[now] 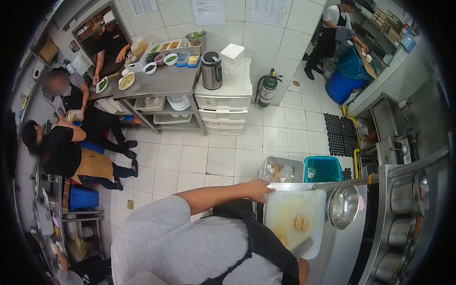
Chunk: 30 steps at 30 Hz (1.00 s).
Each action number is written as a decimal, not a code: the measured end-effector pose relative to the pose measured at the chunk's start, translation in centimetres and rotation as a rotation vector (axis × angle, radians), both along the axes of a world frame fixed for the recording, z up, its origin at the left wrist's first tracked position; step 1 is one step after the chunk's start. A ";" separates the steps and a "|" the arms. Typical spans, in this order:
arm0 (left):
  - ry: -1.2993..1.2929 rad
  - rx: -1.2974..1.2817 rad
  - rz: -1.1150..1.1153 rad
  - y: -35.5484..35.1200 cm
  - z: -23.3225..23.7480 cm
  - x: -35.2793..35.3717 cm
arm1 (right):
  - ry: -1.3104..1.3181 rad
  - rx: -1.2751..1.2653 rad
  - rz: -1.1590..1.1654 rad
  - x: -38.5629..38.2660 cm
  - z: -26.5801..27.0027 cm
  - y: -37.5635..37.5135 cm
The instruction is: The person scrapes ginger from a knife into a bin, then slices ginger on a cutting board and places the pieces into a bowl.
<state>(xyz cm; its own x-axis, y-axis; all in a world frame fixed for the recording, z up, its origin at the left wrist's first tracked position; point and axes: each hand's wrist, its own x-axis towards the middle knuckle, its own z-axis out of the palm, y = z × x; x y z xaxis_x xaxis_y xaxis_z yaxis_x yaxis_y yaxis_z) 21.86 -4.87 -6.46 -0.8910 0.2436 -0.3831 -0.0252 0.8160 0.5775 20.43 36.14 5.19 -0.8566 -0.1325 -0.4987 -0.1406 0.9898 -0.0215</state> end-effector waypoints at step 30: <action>0.073 0.242 -0.247 1.8 8.6 -9.8 | 0.245 -0.252 -0.871 17.9 -5.2 1.6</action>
<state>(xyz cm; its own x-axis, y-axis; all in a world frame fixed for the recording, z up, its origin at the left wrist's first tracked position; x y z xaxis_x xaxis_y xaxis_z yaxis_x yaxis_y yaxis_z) 12.05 -3.07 2.19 -0.8170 0.5309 -0.2249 0.2044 0.6314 0.7480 38.36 37.73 -0.05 -0.7823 0.5250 -0.3352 0.6184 0.7191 -0.3170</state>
